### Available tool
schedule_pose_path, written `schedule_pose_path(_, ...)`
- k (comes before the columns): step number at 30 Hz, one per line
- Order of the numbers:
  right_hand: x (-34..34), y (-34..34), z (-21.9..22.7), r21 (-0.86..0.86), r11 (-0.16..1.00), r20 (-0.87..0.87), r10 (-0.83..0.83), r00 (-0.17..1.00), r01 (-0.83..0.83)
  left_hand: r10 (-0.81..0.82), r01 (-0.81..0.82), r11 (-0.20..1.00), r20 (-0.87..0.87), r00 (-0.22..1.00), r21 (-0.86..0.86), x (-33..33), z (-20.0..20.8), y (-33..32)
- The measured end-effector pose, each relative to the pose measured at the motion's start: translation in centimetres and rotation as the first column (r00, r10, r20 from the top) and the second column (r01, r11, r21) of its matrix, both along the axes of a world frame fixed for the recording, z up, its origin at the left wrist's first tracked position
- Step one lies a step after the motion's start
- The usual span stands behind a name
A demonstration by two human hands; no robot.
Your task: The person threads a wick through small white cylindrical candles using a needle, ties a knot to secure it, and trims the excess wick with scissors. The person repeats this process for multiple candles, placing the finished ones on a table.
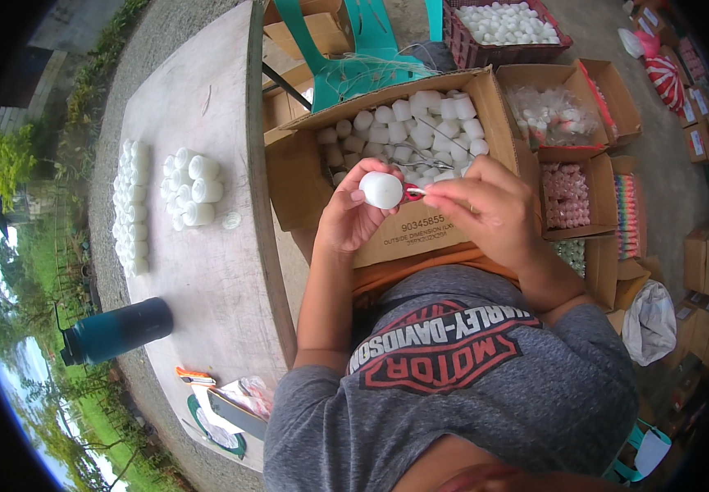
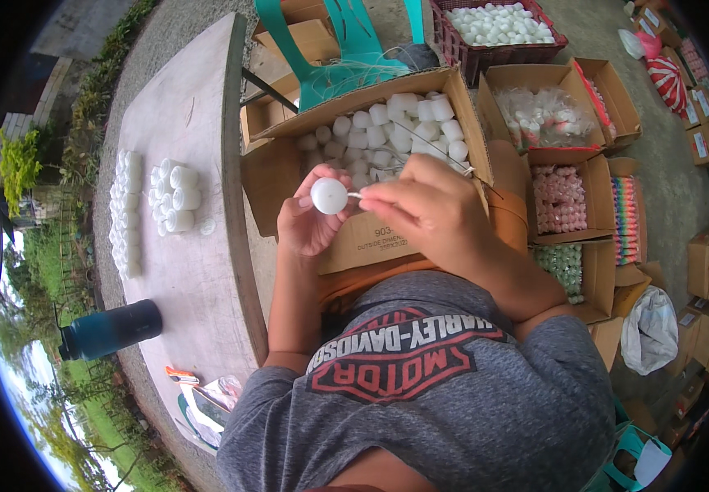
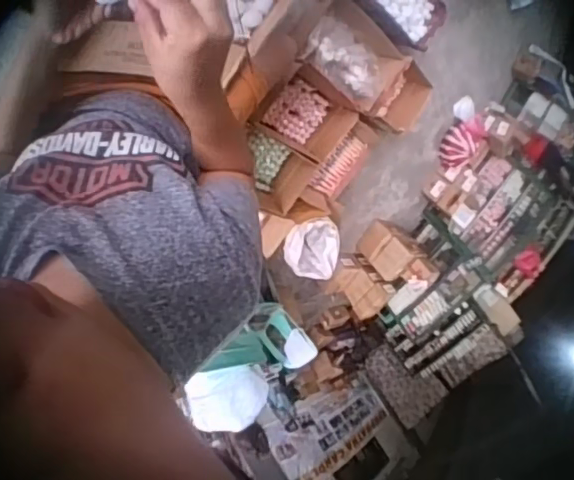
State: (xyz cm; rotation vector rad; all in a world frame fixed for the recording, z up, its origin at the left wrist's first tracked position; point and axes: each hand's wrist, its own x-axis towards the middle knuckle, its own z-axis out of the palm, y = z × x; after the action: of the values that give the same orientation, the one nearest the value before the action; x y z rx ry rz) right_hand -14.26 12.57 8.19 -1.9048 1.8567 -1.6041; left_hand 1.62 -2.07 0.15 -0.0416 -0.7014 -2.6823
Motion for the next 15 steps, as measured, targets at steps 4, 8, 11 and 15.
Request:
schedule_pose_path(4, 1.2, -0.8, -1.2, -0.184, 0.983, -0.062, -0.018, 0.998, 0.006, 0.054, -0.053, 0.996, -0.013, 0.998, 0.071, -0.1, 0.3, 0.6)
schedule_pose_path(8, 1.5, -1.2, -1.6, -0.219, 0.976, -0.079, -0.020, 0.997, 0.002, 0.051, -0.048, 0.998, -0.047, 0.998, 0.050, -0.1, 0.2, 0.8)
schedule_pose_path(11, 1.6, -1.2, -1.6, -0.206, 0.979, -0.090, -0.024, 0.996, 0.005, 0.062, -0.062, 0.998, -0.038, 0.997, -0.004, -0.2, 0.4, 1.1)
schedule_pose_path(15, 1.6, -1.3, -1.8, -0.193, 0.980, -0.130, -0.075, 0.989, 0.049, 0.101, -0.102, 0.994, -0.019, 0.995, -0.029, 0.0, 0.4, 1.0)
